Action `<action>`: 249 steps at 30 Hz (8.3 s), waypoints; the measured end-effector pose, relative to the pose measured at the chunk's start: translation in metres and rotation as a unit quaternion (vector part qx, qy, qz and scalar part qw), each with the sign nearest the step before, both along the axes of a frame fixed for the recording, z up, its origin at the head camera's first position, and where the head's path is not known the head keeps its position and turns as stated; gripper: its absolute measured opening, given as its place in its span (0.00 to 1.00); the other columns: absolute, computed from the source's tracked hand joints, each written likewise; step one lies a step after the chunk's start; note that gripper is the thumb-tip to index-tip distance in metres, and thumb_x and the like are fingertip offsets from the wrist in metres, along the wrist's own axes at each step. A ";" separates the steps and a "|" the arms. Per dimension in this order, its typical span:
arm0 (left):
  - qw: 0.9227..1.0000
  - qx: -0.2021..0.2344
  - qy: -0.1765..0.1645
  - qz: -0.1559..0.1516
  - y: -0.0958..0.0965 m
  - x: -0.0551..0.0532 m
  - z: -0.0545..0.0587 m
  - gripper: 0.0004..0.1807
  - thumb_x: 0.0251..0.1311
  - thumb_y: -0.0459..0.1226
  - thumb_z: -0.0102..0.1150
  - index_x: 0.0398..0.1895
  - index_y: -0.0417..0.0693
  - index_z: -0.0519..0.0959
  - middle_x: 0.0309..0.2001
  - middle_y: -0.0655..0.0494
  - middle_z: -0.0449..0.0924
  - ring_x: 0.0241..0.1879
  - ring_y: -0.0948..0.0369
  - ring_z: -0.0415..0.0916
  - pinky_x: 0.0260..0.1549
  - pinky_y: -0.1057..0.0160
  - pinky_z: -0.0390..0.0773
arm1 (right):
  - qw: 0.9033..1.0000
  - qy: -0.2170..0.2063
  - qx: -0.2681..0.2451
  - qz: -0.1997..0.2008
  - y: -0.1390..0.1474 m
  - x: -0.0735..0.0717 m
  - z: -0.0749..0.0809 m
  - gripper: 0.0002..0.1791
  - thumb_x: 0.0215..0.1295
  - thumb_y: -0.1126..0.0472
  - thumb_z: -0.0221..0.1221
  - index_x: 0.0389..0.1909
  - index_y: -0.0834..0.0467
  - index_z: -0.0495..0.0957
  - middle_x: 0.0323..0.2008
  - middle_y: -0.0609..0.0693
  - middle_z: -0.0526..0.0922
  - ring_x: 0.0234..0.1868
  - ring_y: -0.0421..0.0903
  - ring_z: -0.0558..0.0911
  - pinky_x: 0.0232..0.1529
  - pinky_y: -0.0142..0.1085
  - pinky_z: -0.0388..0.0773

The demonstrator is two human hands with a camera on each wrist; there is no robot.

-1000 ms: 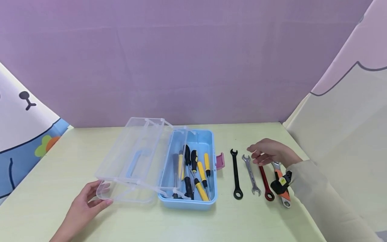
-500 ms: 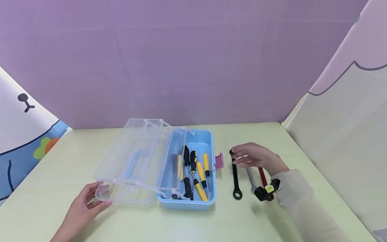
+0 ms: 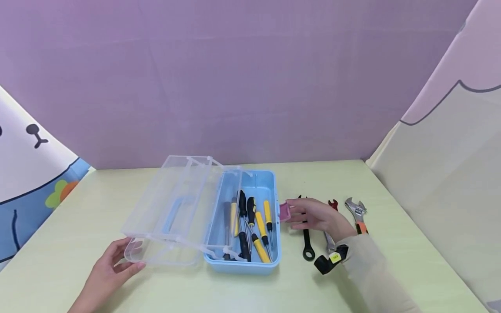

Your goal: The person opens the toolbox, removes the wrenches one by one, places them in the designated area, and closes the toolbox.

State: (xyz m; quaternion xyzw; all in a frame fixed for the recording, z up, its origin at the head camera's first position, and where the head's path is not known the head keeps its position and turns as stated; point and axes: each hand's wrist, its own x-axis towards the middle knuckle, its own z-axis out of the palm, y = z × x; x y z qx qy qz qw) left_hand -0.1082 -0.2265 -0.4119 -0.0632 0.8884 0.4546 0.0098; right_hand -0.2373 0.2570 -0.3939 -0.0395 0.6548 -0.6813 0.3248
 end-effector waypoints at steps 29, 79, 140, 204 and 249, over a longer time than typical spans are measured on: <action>1.000 -0.003 -0.008 0.012 0.003 0.000 0.000 0.43 0.54 0.45 0.68 0.68 0.43 0.56 0.61 0.37 0.69 0.47 0.66 0.76 0.44 0.67 0.83 | 0.982 0.007 -0.172 0.081 -0.006 0.000 -0.027 0.18 0.76 0.61 0.41 0.42 0.53 0.81 0.42 0.49 0.83 0.49 0.49 0.82 0.56 0.44 0.79; 0.995 0.037 0.096 -0.002 0.004 -0.002 -0.005 0.36 0.53 0.30 0.67 0.65 0.31 0.63 0.57 0.38 0.73 0.44 0.88 0.66 0.40 0.81 0.77 | 0.970 -0.012 -0.225 0.093 -0.021 -0.005 -0.042 0.10 0.74 0.55 0.47 0.44 0.55 0.74 0.36 0.46 0.75 0.43 0.41 0.77 0.55 0.36 0.78; 0.874 -0.148 0.460 -0.057 0.061 0.005 0.088 0.39 0.47 0.56 0.66 0.58 0.42 0.75 0.50 0.41 0.75 0.57 0.76 0.62 0.54 0.88 0.61 | 0.955 0.017 -0.265 0.130 -0.019 -0.004 -0.052 0.14 0.77 0.55 0.39 0.47 0.54 0.74 0.38 0.44 0.76 0.46 0.41 0.77 0.56 0.35 0.77; 0.825 -0.120 0.516 -0.198 0.117 -0.020 0.108 0.33 0.58 0.56 0.54 0.58 0.42 0.75 0.64 0.42 0.70 0.65 0.64 0.67 0.61 0.78 0.66 | 0.954 0.023 -0.276 0.113 -0.021 -0.002 -0.048 0.15 0.76 0.55 0.42 0.49 0.53 0.76 0.44 0.48 0.79 0.48 0.43 0.78 0.56 0.36 0.77; 0.768 -0.295 0.507 -0.256 0.199 -0.018 0.074 0.29 0.59 0.53 0.58 0.57 0.43 0.75 0.57 0.40 0.76 0.56 0.48 0.76 0.54 0.54 0.79 | 0.950 0.047 -0.281 0.127 -0.025 -0.002 -0.051 0.18 0.78 0.55 0.37 0.46 0.53 0.77 0.43 0.46 0.80 0.48 0.42 0.78 0.58 0.38 0.77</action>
